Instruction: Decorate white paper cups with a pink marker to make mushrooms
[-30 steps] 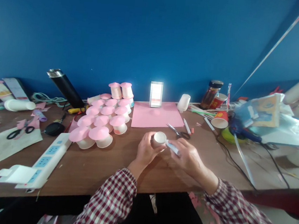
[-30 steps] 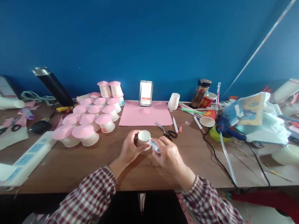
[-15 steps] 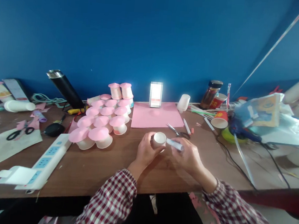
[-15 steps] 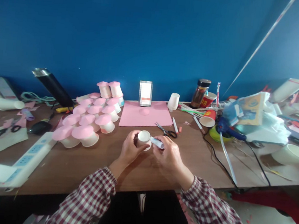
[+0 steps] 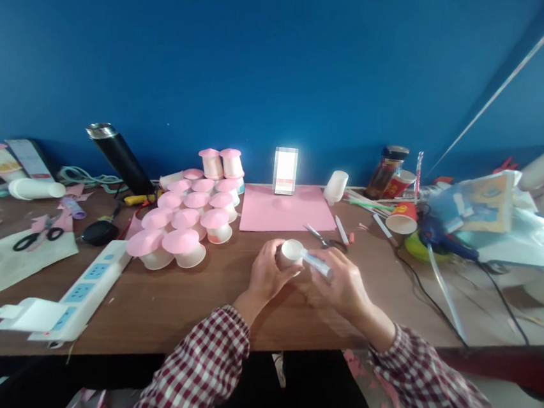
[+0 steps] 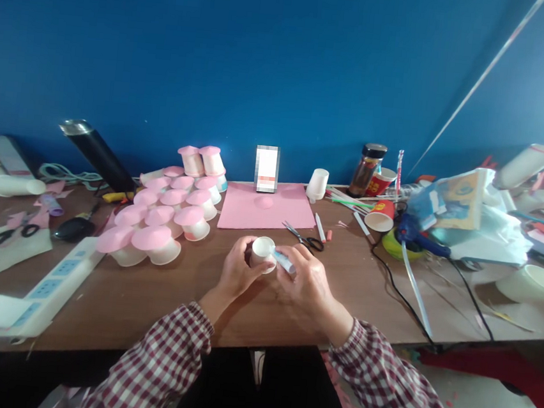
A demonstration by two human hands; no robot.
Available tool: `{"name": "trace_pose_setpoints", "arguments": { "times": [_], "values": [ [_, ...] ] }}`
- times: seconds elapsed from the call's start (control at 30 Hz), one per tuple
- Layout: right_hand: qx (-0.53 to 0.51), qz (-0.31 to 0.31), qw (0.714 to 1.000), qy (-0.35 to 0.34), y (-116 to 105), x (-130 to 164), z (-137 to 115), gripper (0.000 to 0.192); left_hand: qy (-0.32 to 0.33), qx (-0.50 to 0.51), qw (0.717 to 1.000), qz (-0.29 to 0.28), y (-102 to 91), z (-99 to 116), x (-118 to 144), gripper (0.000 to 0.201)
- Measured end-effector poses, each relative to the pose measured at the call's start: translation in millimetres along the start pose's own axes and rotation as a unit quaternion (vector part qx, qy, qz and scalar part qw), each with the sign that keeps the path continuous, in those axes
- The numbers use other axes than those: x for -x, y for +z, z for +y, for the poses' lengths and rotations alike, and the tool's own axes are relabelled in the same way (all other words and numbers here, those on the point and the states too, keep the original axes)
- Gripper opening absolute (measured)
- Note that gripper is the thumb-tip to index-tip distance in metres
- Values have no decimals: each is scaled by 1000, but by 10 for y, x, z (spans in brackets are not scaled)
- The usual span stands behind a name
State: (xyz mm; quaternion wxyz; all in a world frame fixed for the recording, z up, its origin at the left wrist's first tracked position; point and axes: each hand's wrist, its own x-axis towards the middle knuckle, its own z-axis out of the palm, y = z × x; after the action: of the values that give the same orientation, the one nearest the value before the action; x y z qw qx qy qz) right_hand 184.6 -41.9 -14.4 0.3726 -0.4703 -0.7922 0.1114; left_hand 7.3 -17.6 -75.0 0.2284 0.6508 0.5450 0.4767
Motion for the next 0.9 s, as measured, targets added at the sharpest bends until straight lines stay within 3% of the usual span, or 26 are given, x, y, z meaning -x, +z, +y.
{"name": "trace_pose_setpoints", "arguments": {
  "times": [0.23,0.47,0.63,0.9],
  "values": [
    [-40,42,998,38,-58,-110,20,19,11,-20,1000,0,3,-2,-2,54],
    [-49,11,998,44,37,-117,40,18,9,-16,1000,2,-6,24,-9,53],
    [-38,-12,998,38,-19,-114,56,18,-1,-15,1000,-10,-24,32,-13,54],
    [-51,25,997,56,1,-130,14,17,8,-20,1000,2,2,5,-3,53]
  ]
}}
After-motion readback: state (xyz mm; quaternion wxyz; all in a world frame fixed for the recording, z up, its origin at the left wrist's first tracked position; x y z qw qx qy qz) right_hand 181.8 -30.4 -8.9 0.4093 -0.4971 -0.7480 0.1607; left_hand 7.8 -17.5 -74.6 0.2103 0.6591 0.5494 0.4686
